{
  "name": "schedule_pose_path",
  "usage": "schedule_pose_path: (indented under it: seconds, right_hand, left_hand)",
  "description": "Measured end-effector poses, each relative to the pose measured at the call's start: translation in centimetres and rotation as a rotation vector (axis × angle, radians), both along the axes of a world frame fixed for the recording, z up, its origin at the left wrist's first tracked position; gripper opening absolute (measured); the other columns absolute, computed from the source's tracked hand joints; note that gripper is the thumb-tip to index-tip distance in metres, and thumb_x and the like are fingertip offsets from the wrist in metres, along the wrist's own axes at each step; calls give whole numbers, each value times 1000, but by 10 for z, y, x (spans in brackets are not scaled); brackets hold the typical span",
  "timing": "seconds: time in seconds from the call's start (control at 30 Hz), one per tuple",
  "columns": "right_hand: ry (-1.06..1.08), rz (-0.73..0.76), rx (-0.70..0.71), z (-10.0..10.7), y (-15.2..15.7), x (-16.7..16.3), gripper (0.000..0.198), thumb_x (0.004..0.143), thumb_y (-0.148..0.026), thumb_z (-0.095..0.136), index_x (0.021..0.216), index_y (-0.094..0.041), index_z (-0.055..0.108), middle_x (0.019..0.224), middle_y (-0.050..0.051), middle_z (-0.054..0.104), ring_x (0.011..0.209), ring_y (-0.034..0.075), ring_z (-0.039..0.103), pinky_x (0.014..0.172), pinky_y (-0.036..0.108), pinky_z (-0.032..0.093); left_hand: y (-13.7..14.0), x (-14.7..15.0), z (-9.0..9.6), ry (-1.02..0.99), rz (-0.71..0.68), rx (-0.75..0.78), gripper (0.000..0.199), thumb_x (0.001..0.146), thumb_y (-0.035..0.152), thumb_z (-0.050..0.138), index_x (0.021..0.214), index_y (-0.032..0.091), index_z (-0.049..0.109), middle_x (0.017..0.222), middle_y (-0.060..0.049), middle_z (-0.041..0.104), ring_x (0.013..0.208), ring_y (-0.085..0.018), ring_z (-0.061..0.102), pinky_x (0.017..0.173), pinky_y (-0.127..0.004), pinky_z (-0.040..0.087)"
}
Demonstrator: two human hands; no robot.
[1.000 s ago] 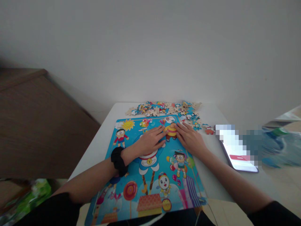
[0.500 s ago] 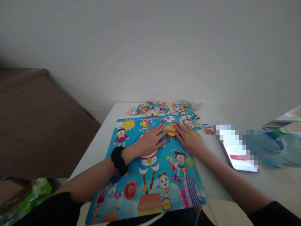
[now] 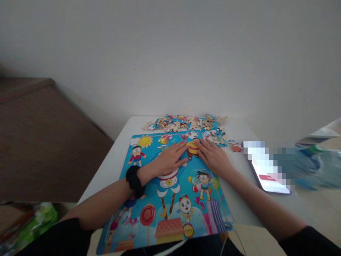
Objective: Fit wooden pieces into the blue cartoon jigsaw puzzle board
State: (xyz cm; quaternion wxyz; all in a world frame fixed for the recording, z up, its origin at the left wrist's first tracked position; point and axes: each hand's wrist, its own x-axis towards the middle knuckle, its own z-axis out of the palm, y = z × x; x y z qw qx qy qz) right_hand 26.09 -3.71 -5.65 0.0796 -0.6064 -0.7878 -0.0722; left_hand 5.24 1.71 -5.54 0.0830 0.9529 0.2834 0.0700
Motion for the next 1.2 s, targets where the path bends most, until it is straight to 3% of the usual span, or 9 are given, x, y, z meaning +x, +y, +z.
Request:
schedule_pose_path:
  seconds: [0.47, 0.6, 0.73, 0.9, 1.03, 1.2]
  right_hand:
    - [41, 32, 91, 5, 3, 5, 43, 93, -31, 31, 130, -15, 48, 132, 10, 51, 121, 24, 46, 94, 38, 43]
    - [64, -151, 126, 28, 18, 18, 40, 93, -31, 31, 123, -21, 55, 112, 8, 65, 100, 22, 60, 77, 34, 50]
    - [14, -332, 65, 44, 42, 29, 33, 90, -34, 37, 112, -27, 61, 103, 5, 68, 88, 24, 64, 63, 32, 48]
    - [27, -387, 9, 35, 65, 28, 33, 90, -36, 38, 106, -26, 64, 98, 7, 68, 87, 25, 64, 63, 33, 48]
    - [33, -361, 15, 27, 70, 23, 31, 89, -34, 39, 105, -24, 65, 106, 7, 66, 96, 25, 61, 67, 33, 49]
    - [39, -340, 14, 35, 67, 18, 33, 89, -35, 39, 105, -24, 65, 106, 8, 66, 97, 25, 60, 69, 33, 49]
  left_hand:
    - [1, -1, 1, -52, -4, 14, 52, 94, 49, 26, 132, 15, 38, 141, -12, 35, 132, -21, 29, 108, -36, 28]
    - [1, -2, 1, -61, -9, 10, 53, 94, 48, 26, 133, 15, 37, 141, -12, 35, 132, -22, 29, 107, -38, 29]
    - [3, -1, 0, -60, -20, 14, 52, 94, 47, 26, 132, 13, 38, 141, -13, 35, 131, -21, 30, 107, -37, 29]
    - [3, -1, -2, -63, -21, 35, 51, 94, 47, 28, 130, 12, 39, 140, -14, 37, 131, -22, 31, 107, -38, 29]
    - [3, -1, -2, -76, -18, 26, 50, 94, 47, 28, 129, 14, 40, 140, -13, 36, 131, -22, 32, 107, -38, 30]
    - [1, 1, -4, -85, -24, 25, 50, 94, 47, 28, 131, 14, 37, 141, -14, 34, 132, -22, 29, 108, -38, 28]
